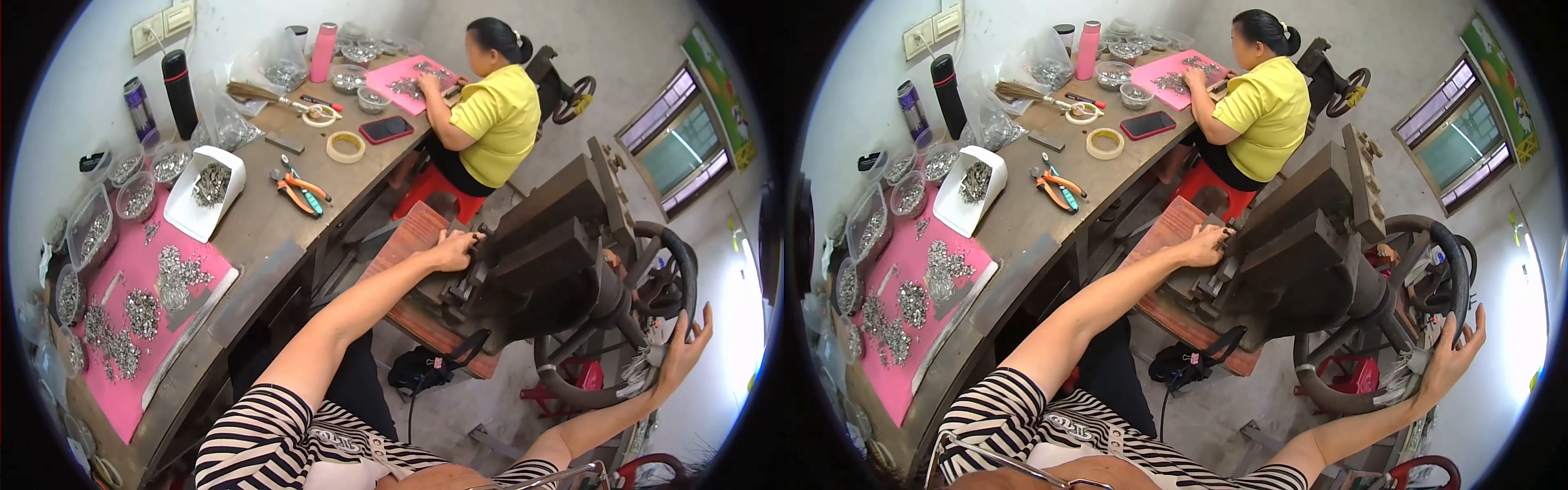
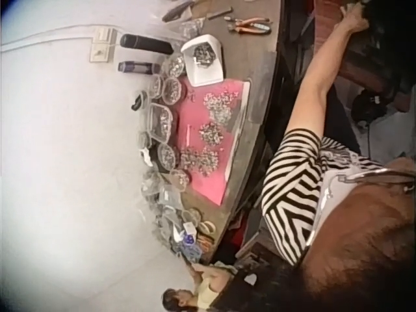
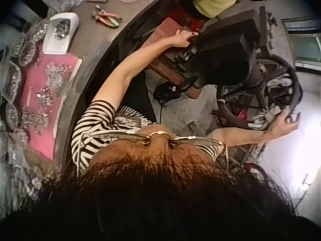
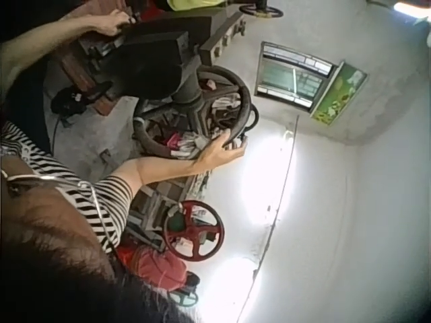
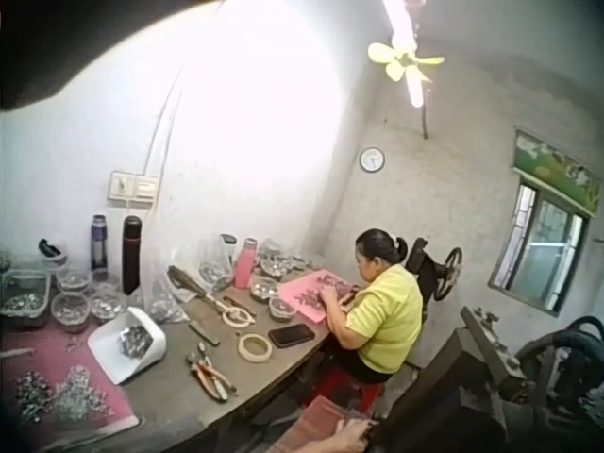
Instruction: Assembling small metal components using a hand press and pliers.
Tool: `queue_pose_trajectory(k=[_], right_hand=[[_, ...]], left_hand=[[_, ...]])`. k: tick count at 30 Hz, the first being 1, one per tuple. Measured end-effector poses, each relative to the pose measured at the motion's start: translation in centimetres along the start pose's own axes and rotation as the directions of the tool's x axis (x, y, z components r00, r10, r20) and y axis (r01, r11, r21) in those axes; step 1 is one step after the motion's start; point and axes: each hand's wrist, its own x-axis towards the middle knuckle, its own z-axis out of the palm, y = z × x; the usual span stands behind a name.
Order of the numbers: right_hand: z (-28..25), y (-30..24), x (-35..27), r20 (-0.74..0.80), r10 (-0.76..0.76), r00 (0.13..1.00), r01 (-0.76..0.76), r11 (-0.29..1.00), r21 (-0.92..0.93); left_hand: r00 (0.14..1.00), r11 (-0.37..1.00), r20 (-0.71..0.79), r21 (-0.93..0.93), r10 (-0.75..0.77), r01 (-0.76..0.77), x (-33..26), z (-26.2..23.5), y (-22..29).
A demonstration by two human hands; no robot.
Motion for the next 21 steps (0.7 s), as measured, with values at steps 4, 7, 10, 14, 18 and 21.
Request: queue_pose_trajectory(k=[4,7,10,14,18,21], right_hand=[[-0.4,1.4,1.2,0.039,0.051,0.998,-0.052,0.998,0.017],[-0.9,1.1,0.9,0.035,0.035,0.999,-0.035,0.999,-0.017],[1.4,-2.8,-2.2,-0.128,-0.092,0.987,0.084,0.994,-0.064],[8.0,-14.1,-13.3,0.134,-0.518,0.845,0.429,0.805,0.409],[16.1,-19.0,-22.0,0.362,-0.595,0.717,0.294,0.73,0.617],[20.2,-22.2,-24.9,0.375,-0.664,0.648,0.244,0.646,0.723]], left_hand=[[0.988,0.99,0.081,-0.06,0.135,-0.13,-3.2,-2.5,0.1],[0.964,0.941,0.036,0.211,0.264,-0.266,-6.6,-3.1,2.1],[0.911,0.848,-0.045,0.387,0.411,-0.363,-7.8,-0.7,2.9],[0.855,0.831,-0.213,0.429,0.473,-0.353,-10.4,0.0,2.5],[0.807,0.849,-0.411,0.49,0.425,-0.197,-17.9,-2.6,2.7],[0.768,0.857,-0.567,0.512,0.298,0.045,-25.0,-4.7,3.1]])
